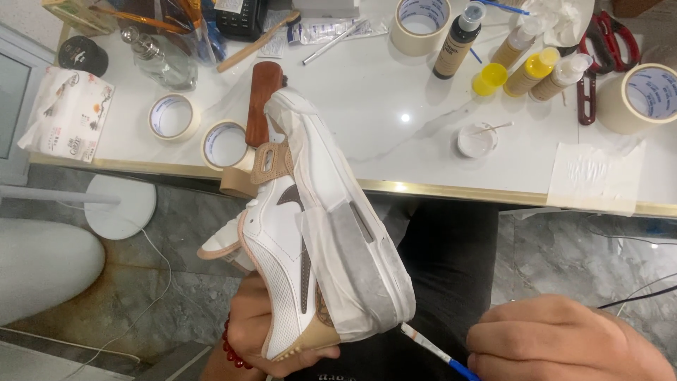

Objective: Painting the midsole of a white sneaker with a small brush.

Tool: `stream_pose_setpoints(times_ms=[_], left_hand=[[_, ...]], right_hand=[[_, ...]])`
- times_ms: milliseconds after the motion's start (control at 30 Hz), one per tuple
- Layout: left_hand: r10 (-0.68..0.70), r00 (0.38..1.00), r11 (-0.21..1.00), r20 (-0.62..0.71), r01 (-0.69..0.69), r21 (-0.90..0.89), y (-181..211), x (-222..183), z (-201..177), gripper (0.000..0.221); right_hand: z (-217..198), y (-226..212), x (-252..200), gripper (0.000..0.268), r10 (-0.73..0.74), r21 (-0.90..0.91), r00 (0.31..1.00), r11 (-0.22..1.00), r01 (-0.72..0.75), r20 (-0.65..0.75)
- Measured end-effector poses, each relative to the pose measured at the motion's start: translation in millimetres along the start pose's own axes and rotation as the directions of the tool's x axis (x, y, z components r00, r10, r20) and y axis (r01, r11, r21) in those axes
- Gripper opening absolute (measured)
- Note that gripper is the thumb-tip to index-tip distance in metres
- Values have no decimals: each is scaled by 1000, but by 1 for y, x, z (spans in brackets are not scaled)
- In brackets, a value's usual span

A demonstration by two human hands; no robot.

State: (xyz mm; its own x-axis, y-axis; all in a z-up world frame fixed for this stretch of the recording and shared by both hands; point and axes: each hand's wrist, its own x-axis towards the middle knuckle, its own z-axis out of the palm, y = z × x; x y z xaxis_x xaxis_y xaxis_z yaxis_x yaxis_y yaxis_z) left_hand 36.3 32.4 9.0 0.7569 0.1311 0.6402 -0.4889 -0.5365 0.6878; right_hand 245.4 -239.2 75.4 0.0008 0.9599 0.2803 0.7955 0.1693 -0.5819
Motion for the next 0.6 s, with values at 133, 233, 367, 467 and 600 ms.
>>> stream_pose_setpoints(times_ms=[133, 233, 367, 467, 600], left_hand=[[36, 999, 999, 18, -36, -6, 3, 6, -5, 25], [-39, 999, 999, 32, 38, 17, 13, 14, -9, 26], [-50, 998, 999, 24, 50, 4, 14, 14, -10, 27], [-113, 993, 993, 15, 114, -26, 12, 11, -9, 27], [-82, 996, 996, -42, 81, -40, 12, 10, -7, 28]], right_hand=[[-5, -10, 13, 12, 81, 127, 980, 990, -59, -179], [-6, -11, 15, 16, 59, 71, 987, 996, -49, -148], [-1, -5, 4, 17, -5, 12, 998, 1000, 6, -68], [1, -2, -1, 19, -44, -44, 999, 998, 45, 14], [8, -1, 2, 18, -150, -185, 989, 971, 150, 12]])
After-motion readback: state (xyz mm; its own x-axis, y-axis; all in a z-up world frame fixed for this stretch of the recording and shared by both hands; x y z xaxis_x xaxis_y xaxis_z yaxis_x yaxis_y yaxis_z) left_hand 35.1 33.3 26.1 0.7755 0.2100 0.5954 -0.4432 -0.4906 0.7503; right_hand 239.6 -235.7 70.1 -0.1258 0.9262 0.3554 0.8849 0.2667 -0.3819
